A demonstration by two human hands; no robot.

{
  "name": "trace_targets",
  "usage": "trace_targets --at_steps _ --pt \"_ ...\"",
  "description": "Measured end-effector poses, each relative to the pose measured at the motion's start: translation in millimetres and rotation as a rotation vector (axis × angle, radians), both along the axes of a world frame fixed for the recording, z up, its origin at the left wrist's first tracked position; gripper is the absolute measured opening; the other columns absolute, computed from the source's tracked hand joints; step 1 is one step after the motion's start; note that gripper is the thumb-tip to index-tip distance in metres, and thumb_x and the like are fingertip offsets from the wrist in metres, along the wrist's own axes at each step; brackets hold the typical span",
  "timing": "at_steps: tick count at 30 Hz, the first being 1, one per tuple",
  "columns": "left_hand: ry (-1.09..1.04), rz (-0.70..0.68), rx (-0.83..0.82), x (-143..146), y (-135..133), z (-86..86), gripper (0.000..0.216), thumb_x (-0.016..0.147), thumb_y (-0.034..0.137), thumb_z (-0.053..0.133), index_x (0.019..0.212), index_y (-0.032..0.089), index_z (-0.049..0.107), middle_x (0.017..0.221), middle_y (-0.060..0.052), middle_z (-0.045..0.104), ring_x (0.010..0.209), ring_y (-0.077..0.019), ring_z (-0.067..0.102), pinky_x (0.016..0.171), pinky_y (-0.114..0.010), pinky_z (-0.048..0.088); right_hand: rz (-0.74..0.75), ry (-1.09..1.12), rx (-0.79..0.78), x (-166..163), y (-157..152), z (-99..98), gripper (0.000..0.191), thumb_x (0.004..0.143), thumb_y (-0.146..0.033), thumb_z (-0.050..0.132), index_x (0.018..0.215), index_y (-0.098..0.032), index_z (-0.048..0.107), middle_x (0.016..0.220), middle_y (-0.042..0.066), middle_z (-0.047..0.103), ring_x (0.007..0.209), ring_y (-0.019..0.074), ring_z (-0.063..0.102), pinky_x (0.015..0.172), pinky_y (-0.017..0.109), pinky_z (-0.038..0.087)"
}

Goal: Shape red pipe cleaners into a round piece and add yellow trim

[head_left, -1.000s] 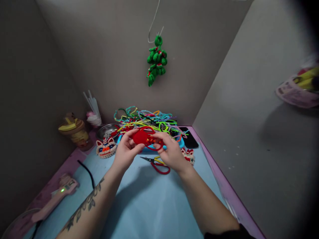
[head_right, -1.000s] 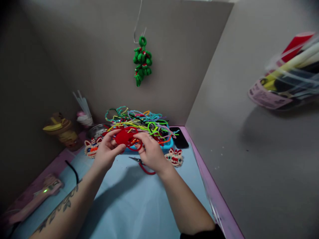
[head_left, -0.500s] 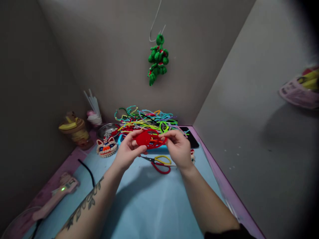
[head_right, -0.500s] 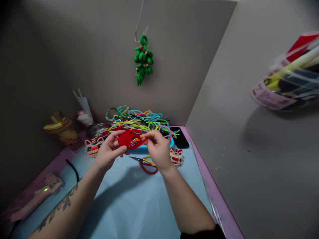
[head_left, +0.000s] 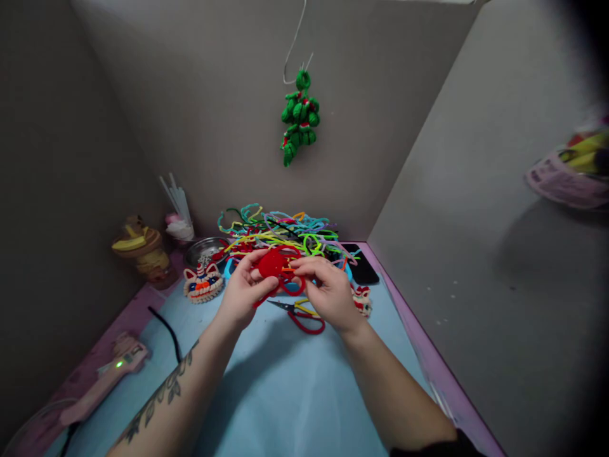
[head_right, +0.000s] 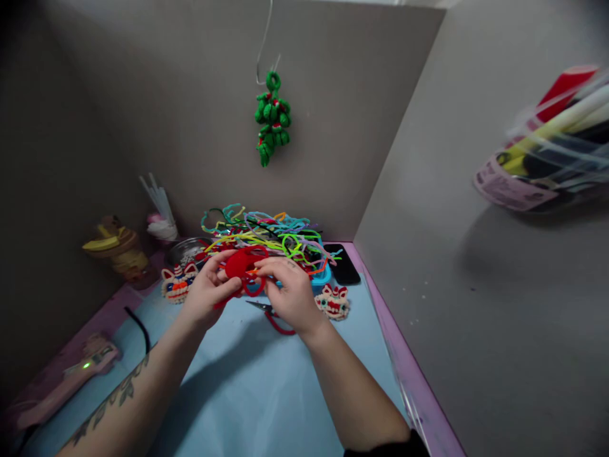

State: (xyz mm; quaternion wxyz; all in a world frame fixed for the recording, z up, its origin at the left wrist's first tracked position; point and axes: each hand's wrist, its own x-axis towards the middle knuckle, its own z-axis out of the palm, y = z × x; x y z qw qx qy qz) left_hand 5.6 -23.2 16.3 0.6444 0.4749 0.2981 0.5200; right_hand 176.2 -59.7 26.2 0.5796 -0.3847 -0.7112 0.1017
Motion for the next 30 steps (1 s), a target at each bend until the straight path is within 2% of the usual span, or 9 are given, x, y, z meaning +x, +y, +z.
trace_targets --at_steps 3,6,10,15,17,22,25,28,30 --pt "-0.033 0.134 -0.027 3.1 1.0 -1.6 0.067 0.058 0.025 0.083 0.116 0.021 0.049 0.087 -0.003 0.073 0.066 -0.0149 0.068 0.060 -0.025 0.054 -0.158 -0.072 0.173 -1.1 0.2 -2.3 0.031 0.081 -0.007 0.055 0.107 -0.024 0.060 0.108 0.008 0.065 0.104 0.0212 0.061 0.090 0.041 0.052" --pt "-0.036 0.234 -0.043 5.7 0.4 -2.8 0.068 0.059 0.026 0.083 0.117 0.020 0.048 0.085 -0.003 0.073 0.067 -0.0150 0.068 0.061 -0.024 0.054 -0.226 -0.157 0.320 -7.0 -2.0 -9.2 0.039 0.080 -0.008 0.056 0.115 -0.025 0.055 0.104 0.009 0.060 0.098 0.0222 0.060 0.086 0.041 0.053" --pt "-0.049 0.281 -0.016 9.9 -4.2 -1.2 0.065 0.060 0.025 0.081 0.116 0.019 0.048 0.086 -0.004 0.072 0.070 -0.0151 0.069 0.065 -0.025 0.053 -0.091 -0.311 0.260 -20.0 -3.6 -18.5 0.032 0.082 -0.015 0.059 0.114 -0.022 0.058 0.099 0.009 0.059 0.091 0.0201 0.060 0.082 0.035 0.054" --pt "-0.057 0.285 -0.008 12.4 -8.0 0.2 0.065 0.059 0.024 0.082 0.114 0.019 0.048 0.086 -0.004 0.072 0.072 -0.0156 0.069 0.070 -0.027 0.053 -0.038 -0.230 0.191 -27.0 -1.6 -20.9 0.019 0.086 -0.012 0.051 0.097 -0.023 0.062 0.092 0.006 0.064 0.090 0.0179 0.061 0.082 0.034 0.053" --pt "-0.071 0.316 0.001 11.1 -6.9 -0.7 0.066 0.060 0.025 0.082 0.115 0.019 0.047 0.086 -0.004 0.072 0.072 -0.0154 0.069 0.069 -0.027 0.053 0.030 -0.146 0.136 -27.4 -1.8 -19.0 0.016 0.087 -0.012 0.050 0.093 -0.023 0.061 0.094 0.006 0.066 0.093 0.0174 0.062 0.085 0.035 0.053" --pt "-0.135 0.372 0.012 5.7 -1.9 -1.9 0.066 0.063 0.025 0.081 0.118 0.020 0.045 0.082 -0.002 0.071 0.065 -0.0126 0.068 0.067 -0.025 0.054 0.317 -0.041 -0.082 -25.3 -4.6 -10.3 0.008 0.087 -0.016 0.052 0.086 -0.022 0.057 0.098 0.006 0.069 0.094 0.0155 0.064 0.085 0.034 0.053" --pt "-0.159 0.381 -0.014 3.5 1.2 -1.0 0.066 0.062 0.025 0.081 0.117 0.021 0.044 0.081 0.000 0.071 0.063 -0.0128 0.068 0.067 -0.027 0.055 0.540 -0.111 -0.242 -19.2 -5.9 -4.0 0.007 0.085 -0.017 0.054 0.081 -0.020 0.057 0.092 0.005 0.069 0.088 0.0141 0.065 0.082 0.031 0.054" --pt "-0.164 0.394 -0.007 2.4 3.7 -1.8 0.064 0.063 0.025 0.080 0.116 0.022 0.045 0.084 0.000 0.071 0.069 -0.0131 0.069 0.072 -0.028 0.055 0.779 -0.254 -0.366 -10.5 -4.6 0.8 0.007 0.082 -0.014 0.056 0.077 -0.019 0.059 0.088 0.004 0.069 0.083 0.0130 0.065 0.079 0.028 0.054" --pt "-0.138 0.398 0.024 2.3 4.2 -3.3 0.063 0.064 0.025 0.079 0.117 0.022 0.045 0.086 -0.001 0.071 0.071 -0.0135 0.069 0.074 -0.029 0.055 0.807 -0.299 -0.398 -5.7 -2.1 1.9 0.007 0.081 -0.014 0.057 0.078 -0.019 0.061 0.088 0.003 0.069 0.084 0.0134 0.065 0.080 0.029 0.054"
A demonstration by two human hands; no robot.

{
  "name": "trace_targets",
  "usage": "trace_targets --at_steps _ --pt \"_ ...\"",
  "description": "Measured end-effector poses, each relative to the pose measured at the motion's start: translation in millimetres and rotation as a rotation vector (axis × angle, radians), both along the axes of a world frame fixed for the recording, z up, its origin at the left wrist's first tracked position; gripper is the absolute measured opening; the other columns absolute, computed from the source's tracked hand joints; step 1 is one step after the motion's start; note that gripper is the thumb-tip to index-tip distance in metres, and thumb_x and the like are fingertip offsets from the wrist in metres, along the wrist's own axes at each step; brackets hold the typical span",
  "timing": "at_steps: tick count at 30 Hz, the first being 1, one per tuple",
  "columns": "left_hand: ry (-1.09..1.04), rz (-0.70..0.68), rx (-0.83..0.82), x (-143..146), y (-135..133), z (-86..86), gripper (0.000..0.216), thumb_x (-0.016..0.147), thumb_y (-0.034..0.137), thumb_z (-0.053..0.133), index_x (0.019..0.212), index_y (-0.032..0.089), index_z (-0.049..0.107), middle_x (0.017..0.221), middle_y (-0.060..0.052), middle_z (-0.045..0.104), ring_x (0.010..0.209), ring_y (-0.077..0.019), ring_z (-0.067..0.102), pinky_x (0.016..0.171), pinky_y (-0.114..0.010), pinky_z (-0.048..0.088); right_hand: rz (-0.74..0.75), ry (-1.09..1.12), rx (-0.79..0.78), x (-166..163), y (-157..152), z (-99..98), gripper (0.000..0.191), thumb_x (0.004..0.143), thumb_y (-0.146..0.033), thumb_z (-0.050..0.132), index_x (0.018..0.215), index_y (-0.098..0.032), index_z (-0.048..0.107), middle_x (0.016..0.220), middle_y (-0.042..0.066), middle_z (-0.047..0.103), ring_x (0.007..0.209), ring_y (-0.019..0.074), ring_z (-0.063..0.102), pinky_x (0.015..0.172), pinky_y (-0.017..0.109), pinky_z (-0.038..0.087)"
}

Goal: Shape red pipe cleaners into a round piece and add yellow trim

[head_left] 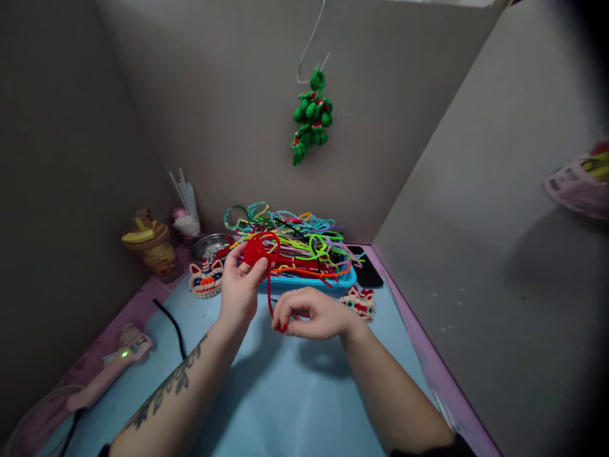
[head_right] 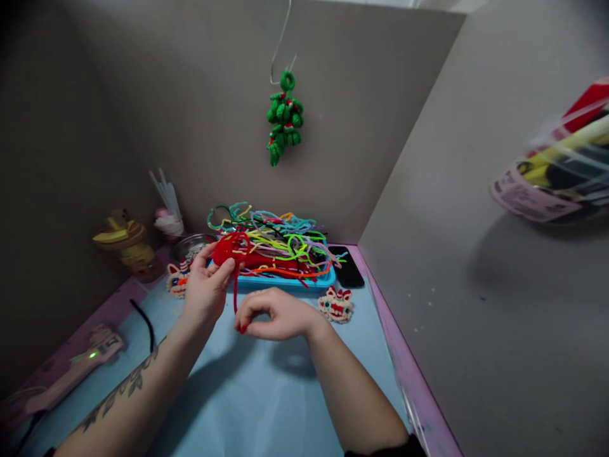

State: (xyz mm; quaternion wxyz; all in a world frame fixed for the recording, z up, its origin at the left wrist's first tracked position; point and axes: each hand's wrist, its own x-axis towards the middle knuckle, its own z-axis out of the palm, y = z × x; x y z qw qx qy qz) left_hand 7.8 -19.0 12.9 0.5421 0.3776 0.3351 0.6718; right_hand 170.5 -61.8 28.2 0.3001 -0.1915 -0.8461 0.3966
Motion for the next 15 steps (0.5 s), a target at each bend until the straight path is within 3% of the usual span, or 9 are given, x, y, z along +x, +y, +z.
trace_targets --at_steps 3,5,7,9,15 --pt "0.093 0.020 0.050 0.9 -1.5 -1.8 0.062 0.066 0.025 0.078 0.119 0.021 0.046 0.088 -0.003 0.072 0.074 -0.0153 0.070 0.075 -0.029 0.055 -0.093 -0.006 0.018 2.3 4.4 -1.8 0.009 0.080 -0.015 0.058 0.084 -0.020 0.065 0.091 0.003 0.070 0.087 0.0149 0.065 0.080 0.030 0.053" --pt "0.134 0.034 0.075 2.2 -3.2 -1.8 0.062 0.066 0.024 0.078 0.119 0.020 0.046 0.091 -0.004 0.072 0.079 -0.0167 0.070 0.076 -0.030 0.054 -0.324 0.069 0.072 -0.1 6.7 -5.2 0.009 0.081 -0.016 0.057 0.084 -0.020 0.065 0.086 0.002 0.069 0.081 0.0146 0.065 0.075 0.028 0.053" --pt "0.141 0.026 0.075 4.3 -4.9 -1.2 0.062 0.065 0.024 0.078 0.118 0.020 0.046 0.093 -0.005 0.072 0.082 -0.0175 0.070 0.078 -0.030 0.054 -0.652 0.177 0.177 -4.0 8.6 -10.1 0.008 0.083 -0.018 0.057 0.083 -0.020 0.065 0.081 0.002 0.067 0.076 0.0144 0.062 0.071 0.027 0.052" --pt "0.128 -0.008 0.057 6.9 -6.5 -0.8 0.062 0.064 0.024 0.079 0.117 0.020 0.047 0.094 -0.005 0.072 0.082 -0.0177 0.070 0.078 -0.031 0.054 -0.855 0.239 0.312 -7.1 10.3 -15.9 0.009 0.084 -0.019 0.057 0.089 -0.020 0.065 0.086 0.004 0.066 0.081 0.0160 0.062 0.074 0.029 0.051" --pt "0.095 -0.165 -0.028 12.4 -11.3 -1.5 0.066 0.058 0.026 0.083 0.114 0.019 0.048 0.089 -0.004 0.072 0.077 -0.0170 0.069 0.068 -0.026 0.054 -0.949 0.190 0.536 -5.9 15.1 -26.5 0.015 0.088 -0.017 0.053 0.096 -0.023 0.065 0.093 0.006 0.069 0.089 0.0198 0.061 0.083 0.037 0.050"
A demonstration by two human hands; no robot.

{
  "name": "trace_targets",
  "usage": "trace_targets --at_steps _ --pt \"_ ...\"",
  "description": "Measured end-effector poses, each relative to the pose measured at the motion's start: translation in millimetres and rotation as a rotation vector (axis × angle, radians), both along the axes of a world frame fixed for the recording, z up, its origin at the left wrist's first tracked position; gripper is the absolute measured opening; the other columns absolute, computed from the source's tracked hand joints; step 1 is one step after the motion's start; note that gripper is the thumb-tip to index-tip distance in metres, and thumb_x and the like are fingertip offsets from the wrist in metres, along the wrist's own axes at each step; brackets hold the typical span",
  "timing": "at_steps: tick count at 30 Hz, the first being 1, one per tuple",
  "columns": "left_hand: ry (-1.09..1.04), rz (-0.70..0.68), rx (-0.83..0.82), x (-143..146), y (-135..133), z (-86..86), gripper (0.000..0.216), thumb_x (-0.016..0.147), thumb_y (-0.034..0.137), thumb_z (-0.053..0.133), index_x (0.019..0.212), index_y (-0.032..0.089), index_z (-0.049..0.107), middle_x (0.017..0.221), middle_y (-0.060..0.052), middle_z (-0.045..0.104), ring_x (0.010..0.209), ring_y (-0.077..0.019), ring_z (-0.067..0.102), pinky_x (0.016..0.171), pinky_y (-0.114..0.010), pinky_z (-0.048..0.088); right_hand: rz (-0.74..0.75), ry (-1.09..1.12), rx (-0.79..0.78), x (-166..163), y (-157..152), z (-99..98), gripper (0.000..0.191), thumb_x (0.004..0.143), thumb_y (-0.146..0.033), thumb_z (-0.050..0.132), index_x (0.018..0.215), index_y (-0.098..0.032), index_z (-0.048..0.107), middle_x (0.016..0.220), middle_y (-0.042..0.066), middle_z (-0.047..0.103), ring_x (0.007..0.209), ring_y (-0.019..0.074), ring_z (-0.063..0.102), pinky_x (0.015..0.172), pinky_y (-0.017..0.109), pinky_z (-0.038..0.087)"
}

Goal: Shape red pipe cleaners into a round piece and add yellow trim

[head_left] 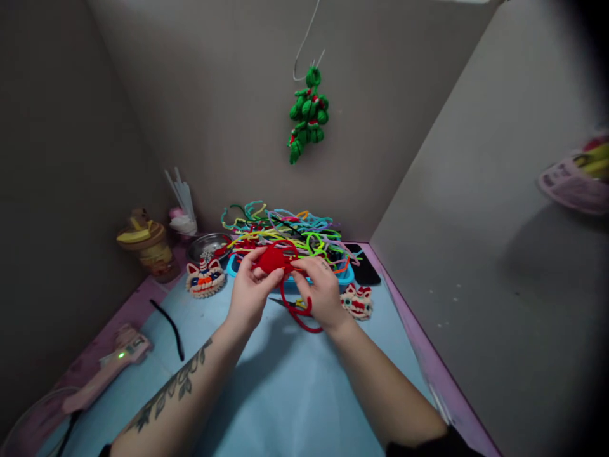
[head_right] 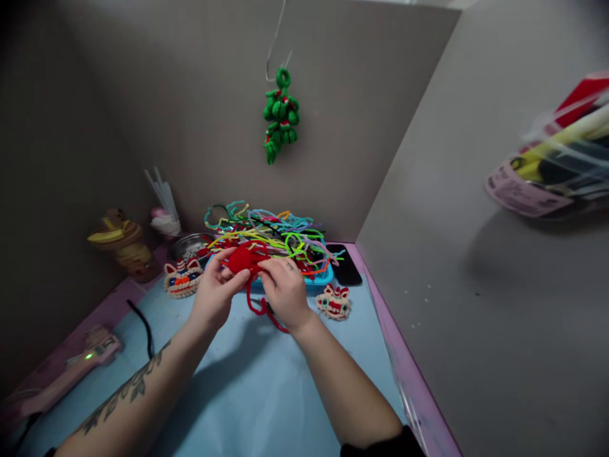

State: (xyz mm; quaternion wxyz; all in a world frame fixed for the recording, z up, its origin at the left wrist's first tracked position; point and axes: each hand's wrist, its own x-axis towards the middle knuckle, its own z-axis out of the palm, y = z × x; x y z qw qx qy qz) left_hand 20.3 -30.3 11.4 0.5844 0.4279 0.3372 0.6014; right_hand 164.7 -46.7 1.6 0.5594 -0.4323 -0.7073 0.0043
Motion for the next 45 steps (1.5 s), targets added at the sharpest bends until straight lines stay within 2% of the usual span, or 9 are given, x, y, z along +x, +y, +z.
trace_targets --at_steps 7,14,19,24,28,34,39,45 --pt "0.054 -0.070 -0.059 -4.1 -1.2 1.2 0.061 0.066 0.037 0.078 0.117 0.020 0.050 0.085 -0.005 0.072 0.063 -0.0148 0.067 0.055 -0.023 0.053 -0.026 0.010 0.020 0.0 -0.8 4.3 0.015 0.088 -0.020 0.054 0.095 -0.024 0.067 0.088 0.005 0.072 0.084 0.0196 0.062 0.078 0.037 0.051" --pt "0.052 -0.066 -0.074 -2.8 -2.2 2.8 0.062 0.065 0.035 0.079 0.118 0.020 0.050 0.085 -0.004 0.072 0.061 -0.0148 0.067 0.055 -0.024 0.054 -0.015 0.084 -0.017 -1.9 -3.3 3.8 0.014 0.085 -0.023 0.059 0.095 -0.024 0.069 0.088 0.005 0.072 0.083 0.0197 0.062 0.077 0.037 0.053" --pt "0.041 -0.123 -0.074 -2.2 -6.0 3.6 0.067 0.063 0.031 0.081 0.121 0.020 0.049 0.088 -0.006 0.073 0.062 -0.0146 0.068 0.054 -0.022 0.052 -0.045 0.206 -0.120 -4.1 -5.3 6.7 0.011 0.082 -0.023 0.060 0.090 -0.023 0.069 0.086 0.005 0.071 0.081 0.0192 0.063 0.076 0.035 0.053" --pt "0.056 -0.116 -0.036 0.1 -8.1 6.4 0.068 0.058 0.026 0.084 0.117 0.018 0.051 0.087 -0.005 0.073 0.062 -0.0129 0.065 0.051 -0.018 0.048 -0.023 0.319 -0.188 -5.2 -6.0 5.8 0.008 0.082 -0.024 0.061 0.087 -0.020 0.066 0.084 0.004 0.068 0.080 0.0175 0.063 0.070 0.030 0.052" --pt "0.105 -0.093 0.000 0.4 -7.2 6.1 0.067 0.058 0.027 0.083 0.116 0.017 0.051 0.083 -0.004 0.072 0.060 -0.0131 0.064 0.047 -0.018 0.045 -0.038 0.217 -0.144 -4.4 -7.3 7.0 0.007 0.083 -0.021 0.060 0.085 -0.021 0.066 0.083 0.003 0.069 0.082 0.0175 0.061 0.077 0.033 0.050" --pt "0.162 -0.032 0.072 -1.2 -5.1 2.6 0.062 0.063 0.025 0.079 0.118 0.017 0.051 0.089 -0.005 0.071 0.064 -0.0131 0.065 0.047 -0.018 0.046 -0.003 0.158 -0.059 -6.0 -7.0 9.4 0.011 0.083 -0.017 0.058 0.085 -0.021 0.068 0.090 0.005 0.065 0.088 0.0184 0.060 0.084 0.037 0.048" --pt "0.232 0.052 0.168 -0.7 -8.3 6.8 0.055 0.066 0.023 0.075 0.115 0.017 0.052 0.095 -0.007 0.071 0.077 -0.0161 0.068 0.058 -0.021 0.051 -0.010 0.193 -0.042 -8.3 -7.4 5.7 0.011 0.081 -0.020 0.061 0.087 -0.022 0.069 0.102 0.007 0.056 0.100 0.0205 0.057 0.090 0.038 0.049" --pt "0.327 0.059 0.242 -1.1 -10.8 5.0 0.051 0.069 0.022 0.073 0.116 0.017 0.053 0.084 -0.004 0.070 0.061 -0.0108 0.062 0.050 -0.018 0.044 0.008 0.253 -0.135 -10.9 -7.7 7.5 0.007 0.081 -0.021 0.061 0.078 -0.022 0.067 0.105 0.006 0.054 0.103 0.0202 0.056 0.094 0.038 0.048"
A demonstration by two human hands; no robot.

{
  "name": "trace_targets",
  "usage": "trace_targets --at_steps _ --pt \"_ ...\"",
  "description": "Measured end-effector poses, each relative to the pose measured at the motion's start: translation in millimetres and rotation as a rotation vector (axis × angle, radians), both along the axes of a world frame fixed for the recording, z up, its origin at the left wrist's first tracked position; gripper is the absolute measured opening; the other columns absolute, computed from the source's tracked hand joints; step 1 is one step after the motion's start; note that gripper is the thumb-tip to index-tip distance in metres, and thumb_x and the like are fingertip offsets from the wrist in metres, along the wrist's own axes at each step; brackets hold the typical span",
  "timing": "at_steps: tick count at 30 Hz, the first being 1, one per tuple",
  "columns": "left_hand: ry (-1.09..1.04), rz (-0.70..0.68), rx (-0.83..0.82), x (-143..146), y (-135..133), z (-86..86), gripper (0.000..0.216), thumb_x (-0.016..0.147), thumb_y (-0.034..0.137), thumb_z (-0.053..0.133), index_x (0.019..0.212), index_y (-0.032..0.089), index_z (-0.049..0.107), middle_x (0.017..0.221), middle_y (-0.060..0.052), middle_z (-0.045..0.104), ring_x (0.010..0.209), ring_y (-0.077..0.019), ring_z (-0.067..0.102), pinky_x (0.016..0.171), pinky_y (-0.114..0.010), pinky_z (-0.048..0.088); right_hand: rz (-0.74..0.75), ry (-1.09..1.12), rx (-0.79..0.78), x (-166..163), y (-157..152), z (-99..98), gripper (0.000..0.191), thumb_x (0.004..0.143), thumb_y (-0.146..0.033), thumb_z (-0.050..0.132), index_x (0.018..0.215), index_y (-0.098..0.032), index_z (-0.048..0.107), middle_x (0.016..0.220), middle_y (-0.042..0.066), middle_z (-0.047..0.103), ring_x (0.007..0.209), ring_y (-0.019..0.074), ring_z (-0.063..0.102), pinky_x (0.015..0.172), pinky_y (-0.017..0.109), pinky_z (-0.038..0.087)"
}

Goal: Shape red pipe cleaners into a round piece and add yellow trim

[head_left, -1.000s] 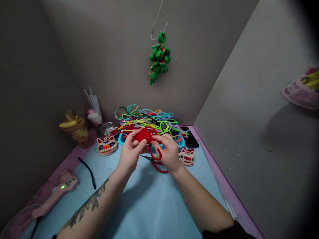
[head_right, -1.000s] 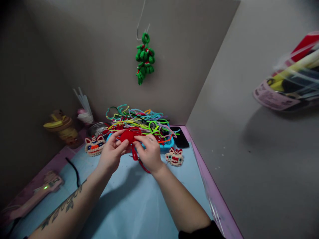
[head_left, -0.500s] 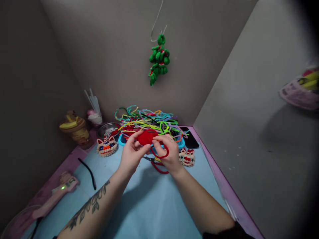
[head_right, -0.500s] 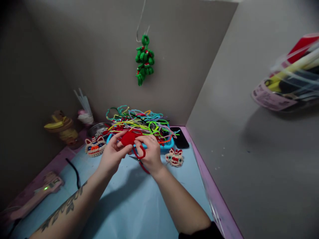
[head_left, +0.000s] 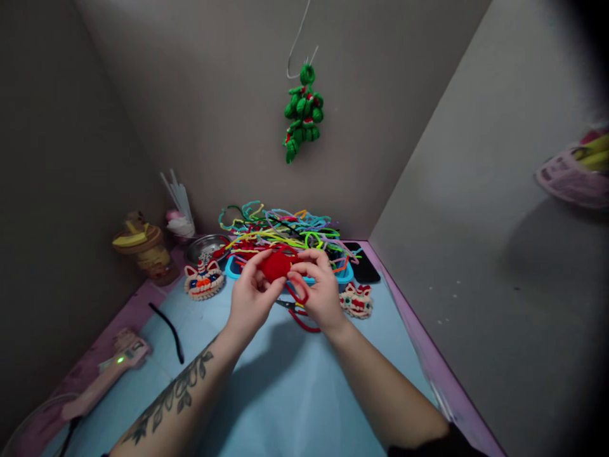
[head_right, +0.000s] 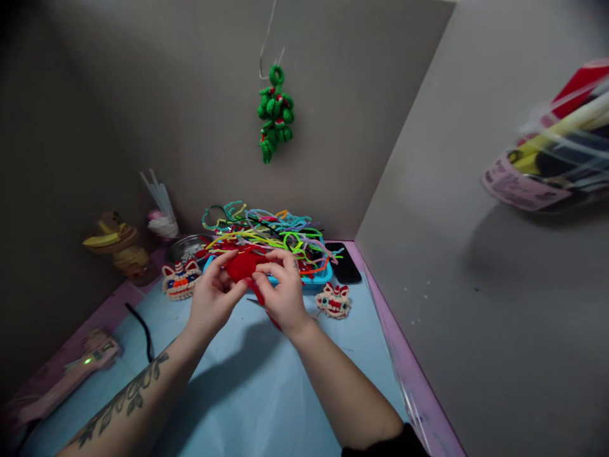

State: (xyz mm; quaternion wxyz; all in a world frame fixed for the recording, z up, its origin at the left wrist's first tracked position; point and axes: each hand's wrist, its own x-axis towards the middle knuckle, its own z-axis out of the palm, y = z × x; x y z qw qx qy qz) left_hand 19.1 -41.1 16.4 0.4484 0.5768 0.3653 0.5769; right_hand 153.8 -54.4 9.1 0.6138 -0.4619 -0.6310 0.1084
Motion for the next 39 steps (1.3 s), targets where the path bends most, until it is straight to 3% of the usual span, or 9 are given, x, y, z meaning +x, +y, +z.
trace_targets --at_steps 6,10,16,22,27,30,32,35,39 --pt "-0.157 -0.028 -0.141 -3.4 7.9 -0.3 0.060 0.064 0.024 0.078 0.117 0.018 0.053 0.088 -0.005 0.071 0.059 -0.0107 0.062 0.046 -0.017 0.040 0.017 -0.072 0.091 10.3 1.2 1.5 0.018 0.083 -0.014 0.053 0.091 -0.024 0.066 0.112 0.008 0.052 0.108 0.0211 0.055 0.095 0.040 0.047" --pt "-0.293 -0.010 -0.239 -6.2 13.4 0.2 0.065 0.062 0.024 0.080 0.119 0.017 0.052 0.089 -0.006 0.072 0.063 -0.0110 0.064 0.050 -0.016 0.044 0.198 -0.249 0.176 12.7 1.1 -0.4 0.033 0.079 -0.015 0.058 0.110 -0.025 0.061 0.106 0.008 0.055 0.104 0.0215 0.056 0.093 0.040 0.050" --pt "-0.326 0.036 -0.211 -6.3 15.1 -1.8 0.069 0.058 0.027 0.081 0.119 0.017 0.051 0.085 -0.005 0.072 0.070 -0.0155 0.068 0.066 -0.024 0.052 0.304 -0.159 0.185 -9.5 -1.8 -8.3 0.017 0.090 -0.019 0.050 0.095 -0.024 0.066 0.092 0.006 0.066 0.085 0.0158 0.063 0.076 0.030 0.055" --pt "-0.321 0.097 -0.168 -8.7 19.3 -3.0 0.065 0.061 0.023 0.079 0.119 0.018 0.051 0.094 -0.007 0.072 0.080 -0.0162 0.069 0.076 -0.028 0.052 0.485 -0.142 0.183 -11.3 -7.6 -5.4 0.016 0.091 -0.019 0.051 0.091 -0.023 0.065 0.088 0.006 0.071 0.084 0.0158 0.066 0.074 0.030 0.056" --pt "-0.302 0.104 -0.146 -10.7 21.1 -1.9 0.066 0.061 0.025 0.080 0.120 0.017 0.051 0.091 -0.006 0.073 0.077 -0.0157 0.069 0.074 -0.028 0.053 0.580 -0.145 0.146 0.3 -8.0 2.7 0.015 0.089 -0.019 0.054 0.092 -0.024 0.067 0.091 0.004 0.072 0.087 0.0154 0.066 0.079 0.029 0.055" --pt "-0.303 0.060 -0.144 -11.1 20.7 -3.2 0.063 0.062 0.024 0.080 0.118 0.017 0.051 0.091 -0.006 0.073 0.079 -0.0155 0.069 0.075 -0.026 0.053 0.524 -0.234 0.131 6.7 -7.3 9.2 0.029 0.090 -0.014 0.046 0.109 -0.027 0.064 0.109 0.006 0.068 0.102 0.0172 0.064 0.088 0.033 0.053" --pt "-0.290 0.026 -0.146 -10.5 19.2 -4.0 0.063 0.063 0.024 0.079 0.118 0.018 0.050 0.092 -0.006 0.072 0.081 -0.0160 0.069 0.074 -0.026 0.053 0.358 -0.206 0.119 8.7 -5.9 11.8 0.033 0.089 -0.013 0.043 0.112 -0.027 0.063 0.111 0.006 0.066 0.104 0.0180 0.062 0.089 0.035 0.052" --pt "-0.234 -0.018 -0.125 -7.9 14.5 -3.2 0.062 0.064 0.024 0.079 0.119 0.019 0.050 0.096 -0.007 0.072 0.084 -0.0188 0.069 0.071 -0.026 0.054 0.113 -0.109 0.066 8.2 -2.3 11.4 0.021 0.086 -0.017 0.053 0.100 -0.025 0.066 0.097 0.005 0.065 0.094 0.0190 0.062 0.084 0.036 0.052" --pt "-0.150 -0.067 -0.101 -4.5 6.9 1.4 0.059 0.064 0.024 0.079 0.116 0.020 0.052 0.095 -0.008 0.071 0.079 -0.0187 0.069 0.059 -0.023 0.052 0.040 -0.140 0.011 6.4 1.7 7.3 0.006 0.080 -0.021 0.062 0.084 -0.023 0.066 0.096 0.006 0.061 0.094 0.0206 0.059 0.086 0.037 0.050"
